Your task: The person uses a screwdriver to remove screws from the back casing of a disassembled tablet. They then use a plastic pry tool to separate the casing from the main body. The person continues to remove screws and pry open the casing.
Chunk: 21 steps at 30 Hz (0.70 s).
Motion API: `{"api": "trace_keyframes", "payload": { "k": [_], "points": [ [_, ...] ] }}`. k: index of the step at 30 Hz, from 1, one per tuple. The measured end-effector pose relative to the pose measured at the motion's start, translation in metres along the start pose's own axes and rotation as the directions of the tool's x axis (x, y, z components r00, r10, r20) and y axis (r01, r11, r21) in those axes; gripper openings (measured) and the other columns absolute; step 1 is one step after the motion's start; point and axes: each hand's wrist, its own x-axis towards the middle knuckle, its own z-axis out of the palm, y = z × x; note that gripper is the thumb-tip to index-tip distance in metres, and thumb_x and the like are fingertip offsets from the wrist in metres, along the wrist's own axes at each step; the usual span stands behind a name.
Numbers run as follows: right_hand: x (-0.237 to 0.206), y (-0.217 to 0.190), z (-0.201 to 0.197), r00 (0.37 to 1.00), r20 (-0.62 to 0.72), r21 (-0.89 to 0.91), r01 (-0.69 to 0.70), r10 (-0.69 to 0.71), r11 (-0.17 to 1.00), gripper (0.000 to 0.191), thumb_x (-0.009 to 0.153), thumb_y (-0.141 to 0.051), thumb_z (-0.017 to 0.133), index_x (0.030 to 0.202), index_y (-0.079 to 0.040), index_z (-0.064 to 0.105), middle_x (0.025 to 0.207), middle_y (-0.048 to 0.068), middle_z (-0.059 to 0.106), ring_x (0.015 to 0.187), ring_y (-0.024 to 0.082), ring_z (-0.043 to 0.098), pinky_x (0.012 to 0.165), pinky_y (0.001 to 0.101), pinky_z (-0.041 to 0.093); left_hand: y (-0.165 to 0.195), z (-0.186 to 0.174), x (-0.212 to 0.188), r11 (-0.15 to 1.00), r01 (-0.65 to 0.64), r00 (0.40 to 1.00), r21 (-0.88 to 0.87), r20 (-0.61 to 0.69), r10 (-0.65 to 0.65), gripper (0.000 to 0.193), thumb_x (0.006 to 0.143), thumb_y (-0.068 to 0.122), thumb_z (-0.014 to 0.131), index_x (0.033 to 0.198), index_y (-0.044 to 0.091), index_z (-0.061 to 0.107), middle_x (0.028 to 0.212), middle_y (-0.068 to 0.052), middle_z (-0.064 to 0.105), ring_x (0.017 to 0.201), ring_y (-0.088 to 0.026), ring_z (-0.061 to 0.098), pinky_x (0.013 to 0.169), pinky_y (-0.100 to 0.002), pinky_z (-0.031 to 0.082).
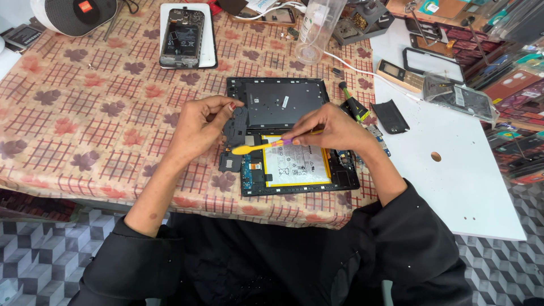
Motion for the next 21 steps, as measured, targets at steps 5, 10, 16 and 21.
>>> {"api": "trace_keyframes", "payload": {
  "k": [5, 10, 16, 21],
  "points": [
    [-0.001, 0.003, -0.007, 0.988, -0.152, -0.021, 0.034, -0.036, 0.999, 0.031, 0.086, 0.000, 0.077, 0.113, -0.015, 0.080, 0.098, 0.005, 0.080, 0.072, 0.005, 0.067, 0.059, 0.0208, 0.050, -0.003, 0.001, 0.000, 0.998, -0.031, 0.999, -0.046, 0.012, 0.031, 0.022, 0.105, 0.011, 0.057, 0.116, 0.000, 0.073, 0.083, 0.001, 0.075, 0.063, 0.001, 0.059, 0.049, -0.019, 0.049],
    [-0.002, -0.003, -0.002, 0.996, -0.065, 0.058, -0.054, 0.058, 0.997, 0.031, 0.085, -0.001, 0.076, 0.112, -0.016, 0.080, 0.097, 0.003, 0.080, 0.069, 0.005, 0.066, 0.055, 0.0209, 0.050, -0.005, 0.002, 0.002, 0.999, -0.001, 1.000, -0.040, -0.018, 0.000, 0.021, 0.105, 0.011, 0.058, 0.116, 0.001, 0.074, 0.076, 0.000, 0.073, 0.055, 0.000, 0.057, 0.046, -0.020, 0.047],
    [0.003, -0.012, 0.015, 0.980, 0.165, 0.016, 0.111, -0.113, 0.994, 0.030, 0.084, -0.002, 0.080, 0.111, -0.016, 0.080, 0.100, 0.004, 0.081, 0.082, 0.007, 0.073, 0.071, 0.0241, 0.056, -0.002, 0.001, 0.001, 0.999, -0.035, 0.998, -0.013, -0.051, 0.034, 0.021, 0.104, 0.010, 0.058, 0.115, 0.001, 0.073, 0.077, 0.001, 0.073, 0.056, 0.001, 0.058, 0.046, -0.019, 0.047],
    [-0.005, -0.012, -0.005, 0.968, 0.216, -0.067, -0.115, 0.127, 0.991, 0.029, 0.081, -0.006, 0.082, 0.107, -0.018, 0.082, 0.094, 0.005, 0.083, 0.071, 0.013, 0.069, 0.061, 0.0283, 0.048, -0.002, -0.001, 0.001, 0.994, -0.110, 0.991, 0.016, -0.072, 0.111, 0.017, 0.107, 0.008, 0.057, 0.111, 0.001, 0.072, 0.077, 0.001, 0.070, 0.063, 0.000, 0.057, 0.053, -0.021, 0.042]
  ]
}}
